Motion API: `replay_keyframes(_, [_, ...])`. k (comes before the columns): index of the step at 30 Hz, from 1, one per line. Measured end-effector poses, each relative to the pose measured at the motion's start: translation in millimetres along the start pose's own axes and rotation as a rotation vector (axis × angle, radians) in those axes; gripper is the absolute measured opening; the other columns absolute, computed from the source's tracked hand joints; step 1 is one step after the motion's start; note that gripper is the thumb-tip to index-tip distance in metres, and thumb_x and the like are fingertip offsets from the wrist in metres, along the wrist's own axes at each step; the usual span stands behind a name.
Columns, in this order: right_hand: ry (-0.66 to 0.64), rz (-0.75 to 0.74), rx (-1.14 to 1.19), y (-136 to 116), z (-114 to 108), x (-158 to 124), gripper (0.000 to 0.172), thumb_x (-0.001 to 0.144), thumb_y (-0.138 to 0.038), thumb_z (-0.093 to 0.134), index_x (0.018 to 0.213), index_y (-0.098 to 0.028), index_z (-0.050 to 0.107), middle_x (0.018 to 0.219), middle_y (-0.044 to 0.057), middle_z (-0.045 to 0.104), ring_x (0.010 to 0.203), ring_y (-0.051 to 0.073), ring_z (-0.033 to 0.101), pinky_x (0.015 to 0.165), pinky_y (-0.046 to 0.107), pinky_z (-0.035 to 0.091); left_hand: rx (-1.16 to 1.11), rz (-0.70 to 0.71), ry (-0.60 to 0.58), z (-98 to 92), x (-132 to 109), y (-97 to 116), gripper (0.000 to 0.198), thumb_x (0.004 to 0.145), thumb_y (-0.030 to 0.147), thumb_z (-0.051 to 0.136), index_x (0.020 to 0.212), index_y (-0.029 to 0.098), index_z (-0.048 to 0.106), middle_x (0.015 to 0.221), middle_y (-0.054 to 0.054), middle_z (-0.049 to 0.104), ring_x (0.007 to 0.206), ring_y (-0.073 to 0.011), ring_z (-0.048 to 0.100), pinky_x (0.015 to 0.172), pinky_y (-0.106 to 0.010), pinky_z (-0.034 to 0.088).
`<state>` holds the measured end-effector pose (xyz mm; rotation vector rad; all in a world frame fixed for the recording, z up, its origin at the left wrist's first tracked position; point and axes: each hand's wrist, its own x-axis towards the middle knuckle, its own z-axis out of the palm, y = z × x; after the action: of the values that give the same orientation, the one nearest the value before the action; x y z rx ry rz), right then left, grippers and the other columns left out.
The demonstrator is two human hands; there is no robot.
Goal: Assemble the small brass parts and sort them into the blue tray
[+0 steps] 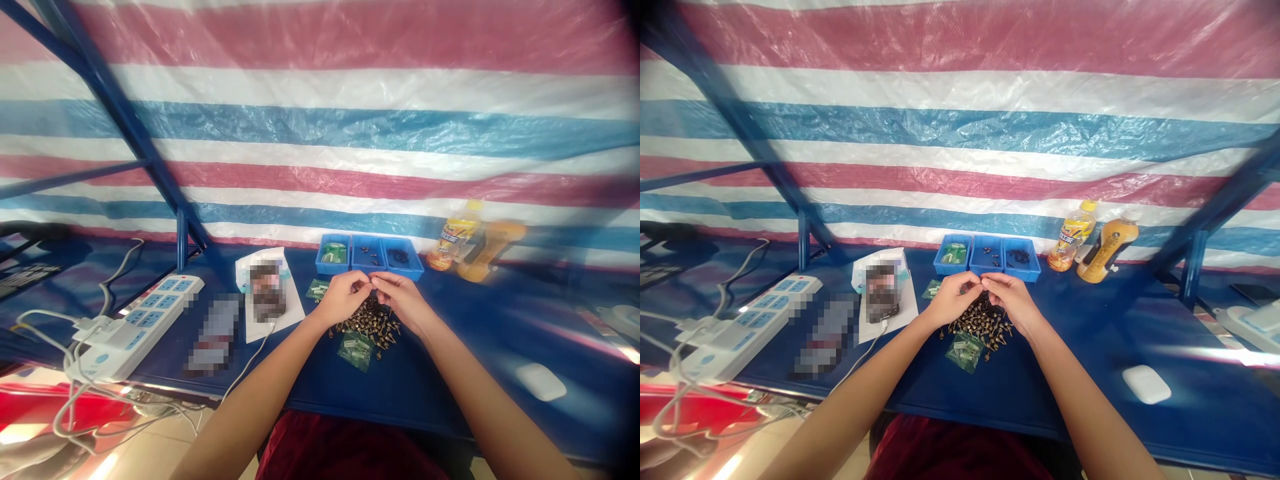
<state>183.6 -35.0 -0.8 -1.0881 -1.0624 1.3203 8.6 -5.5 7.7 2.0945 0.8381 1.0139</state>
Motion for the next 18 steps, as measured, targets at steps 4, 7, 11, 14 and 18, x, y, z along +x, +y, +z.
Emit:
replay_keyframes(4, [-0.005,0.003,-0.009,3.4,-1.3,1.4,0.035,0.066,-0.045,0.086,0.087,-0.019,0.076,0.071,0.0,0.063,0.057,0.01,0.048,0.056,0.026,0.039,0.022,0.002,-0.005,-0.3,-0.4,-0.9,0.022,0.092,0.031,0.052,0.079,0.017,0.061,0.076,0.0,0.065,0.07,-0.0124,0.057,0.068,-0.023,0.045])
replay_keyframes(7, [-0.005,-0.033,-0.063,5.1,-1.7,1.5,0.037,0.066,-0.048,0.085,0.086,-0.019,0.075,0.068,0.001,0.062,0.057,0.011,0.047,0.054,0.026,0.038,0.031,0.011,-0.017,-0.3,-0.7,-1.8,0.023,0.092,0.03,0.052,0.077,0.017,0.06,0.076,0.0,0.064,0.069,-0.0121,0.057,0.067,-0.023,0.044])
replay_keyframes(11, [0.012,-0.05,-0.084,5.7,-0.7,1.3,0.037,0.066,-0.05,0.084,0.085,-0.019,0.075,0.067,0.0,0.061,0.057,0.011,0.047,0.055,0.026,0.037,0.022,-0.006,-0.016,0.1,-0.9,-2.0,0.023,0.092,0.032,0.052,0.077,0.017,0.06,0.075,0.0,0.065,0.069,-0.0124,0.058,0.066,-0.023,0.044])
replay_keyframes(14, [0.028,-0.067,-0.083,4.2,1.7,0.6,0.039,0.066,-0.052,0.083,0.084,-0.019,0.073,0.066,-0.001,0.06,0.056,0.011,0.048,0.056,0.027,0.038,0.013,-0.023,-0.024,-0.1,-0.9,-1.5,0.025,0.093,0.035,0.052,0.08,0.017,0.063,0.077,-0.001,0.067,0.07,-0.013,0.059,0.066,-0.024,0.045])
replay_keyframes(18, [0.053,-0.081,-0.073,1.8,4.4,-0.5,0.039,0.066,-0.052,0.083,0.082,-0.019,0.069,0.06,-0.003,0.057,0.055,0.011,0.049,0.056,0.026,0.039,0.027,-0.002,-0.041,-1.1,-0.6,-1.7,0.024,0.093,0.033,0.052,0.086,0.018,0.069,0.083,-0.002,0.07,0.074,-0.014,0.061,0.07,-0.025,0.046])
